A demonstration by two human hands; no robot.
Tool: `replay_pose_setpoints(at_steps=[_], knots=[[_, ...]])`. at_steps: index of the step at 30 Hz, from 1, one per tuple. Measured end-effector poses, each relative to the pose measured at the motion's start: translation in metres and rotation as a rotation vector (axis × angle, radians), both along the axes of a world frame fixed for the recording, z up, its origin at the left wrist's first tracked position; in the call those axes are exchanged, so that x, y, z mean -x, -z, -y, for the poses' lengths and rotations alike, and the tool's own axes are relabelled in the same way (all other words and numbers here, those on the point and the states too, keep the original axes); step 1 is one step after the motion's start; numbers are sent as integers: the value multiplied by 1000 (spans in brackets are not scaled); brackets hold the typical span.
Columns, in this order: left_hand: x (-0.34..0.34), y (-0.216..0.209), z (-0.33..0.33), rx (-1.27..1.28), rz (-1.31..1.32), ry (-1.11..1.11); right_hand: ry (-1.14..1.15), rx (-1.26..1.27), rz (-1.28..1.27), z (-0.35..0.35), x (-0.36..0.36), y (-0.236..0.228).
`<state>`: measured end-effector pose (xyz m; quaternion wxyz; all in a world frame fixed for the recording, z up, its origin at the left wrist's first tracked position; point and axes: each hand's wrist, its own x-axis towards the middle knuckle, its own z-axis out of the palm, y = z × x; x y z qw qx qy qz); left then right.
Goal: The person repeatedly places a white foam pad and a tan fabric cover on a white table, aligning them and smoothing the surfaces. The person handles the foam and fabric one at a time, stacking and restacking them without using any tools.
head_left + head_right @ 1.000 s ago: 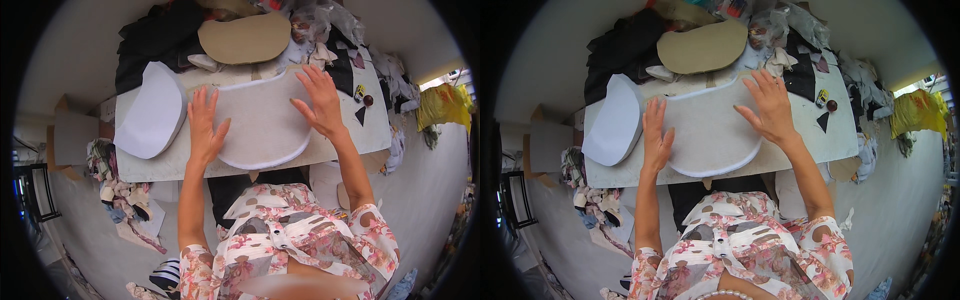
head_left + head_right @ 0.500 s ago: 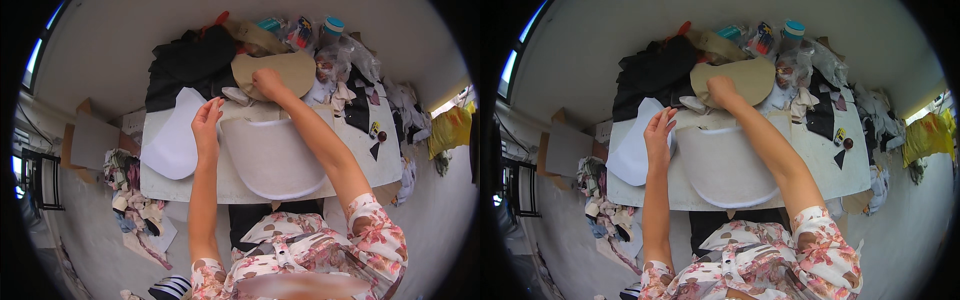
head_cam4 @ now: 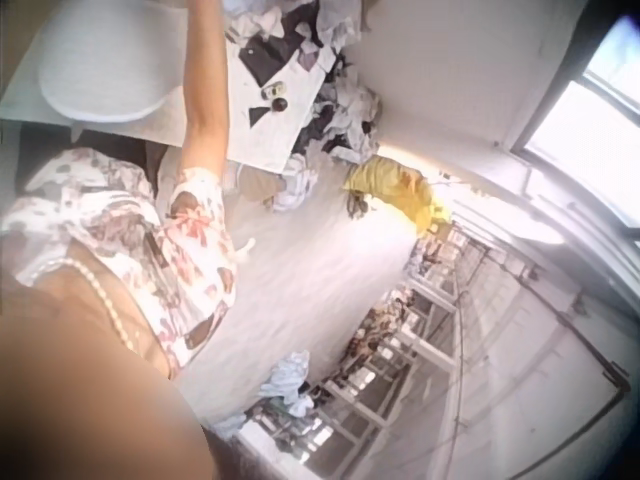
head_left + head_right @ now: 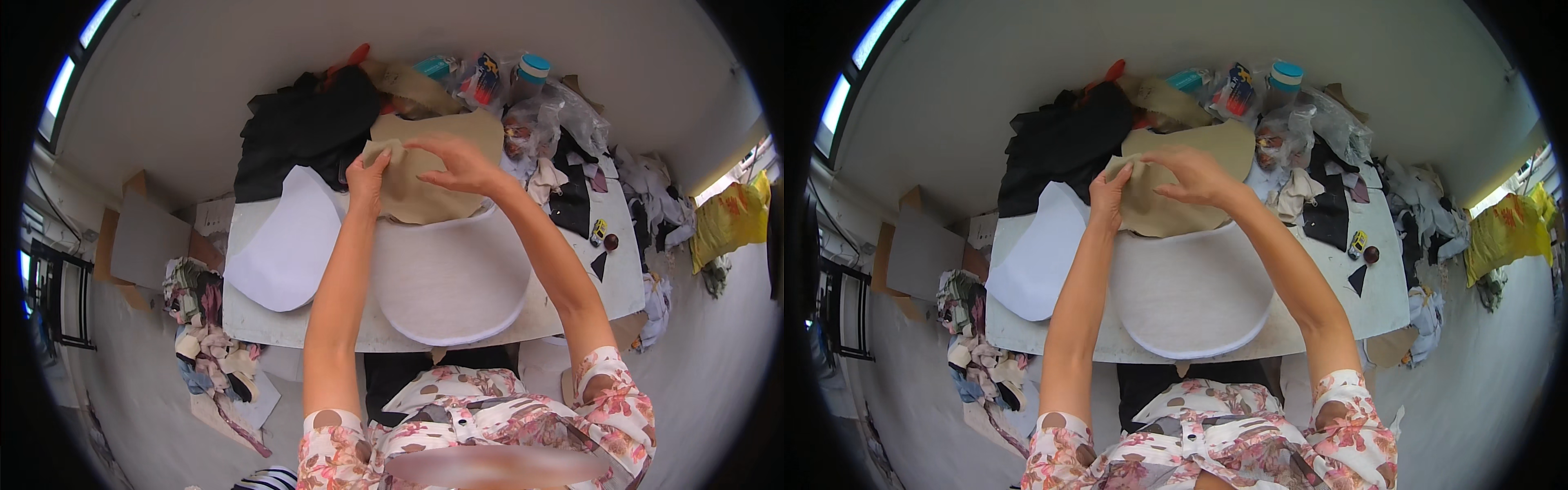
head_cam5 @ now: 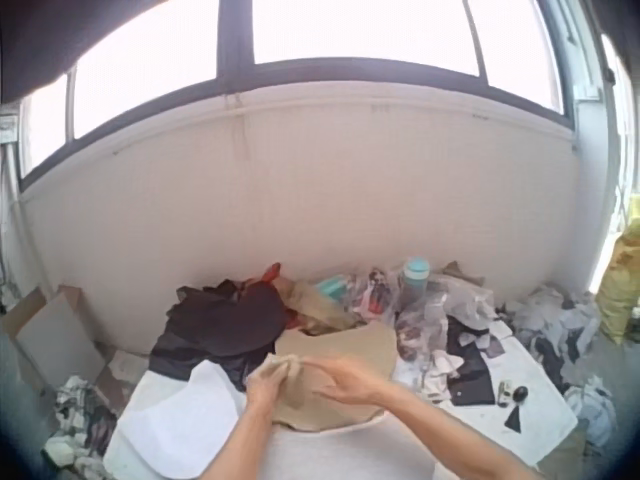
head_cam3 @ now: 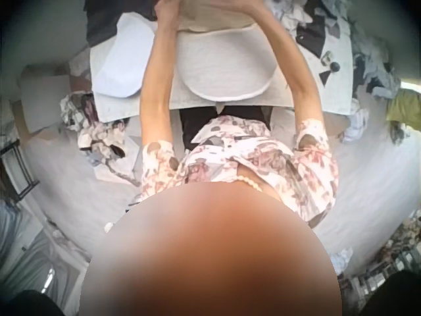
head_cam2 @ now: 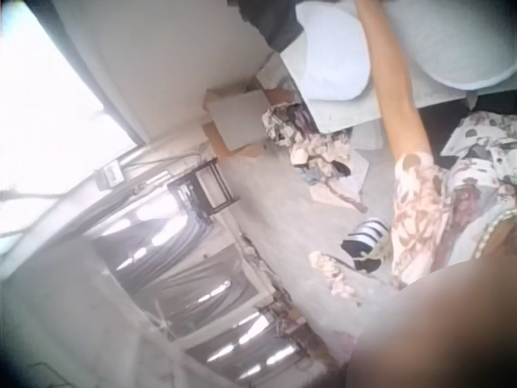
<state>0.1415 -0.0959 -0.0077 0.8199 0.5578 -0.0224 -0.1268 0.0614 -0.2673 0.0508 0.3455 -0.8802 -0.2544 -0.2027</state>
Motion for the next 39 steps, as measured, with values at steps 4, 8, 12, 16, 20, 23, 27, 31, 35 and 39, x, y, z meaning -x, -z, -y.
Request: replay_pose_setpoints(at_steps=[4, 8, 12, 16, 20, 23, 27, 31, 35, 39], knots=[[28, -41, -6, -426, 602, -48, -46, -36, -104, 1, -22, -14], [51, -81, -22, -427, 811, -223, 151, 487, -233, 37, -19, -22], [55, -91, -51, -281, 817, -354, 176, -3, -130, 88, 13, -17], [67, -96, -67, -185, 701, -390, 88, -598, -317, 87, 59, -40], [84, -105, -73, -36, 600, -304, 137, -729, -111, 78, 88, -47], [99, -106, -81, 82, 511, -184, 133, -850, -114, 68, 114, -53], [126, -99, -97, 124, 396, -74, 112, -891, -220, 66, 145, -49], [150, -81, -107, 148, 260, -27, 131, -941, -276, 56, 175, -44], [161, -63, -109, 157, 184, -9, 140, -936, -329, 57, 187, -34], [155, -42, -104, 132, 117, 6, 172, -928, -374, 58, 178, -17]])
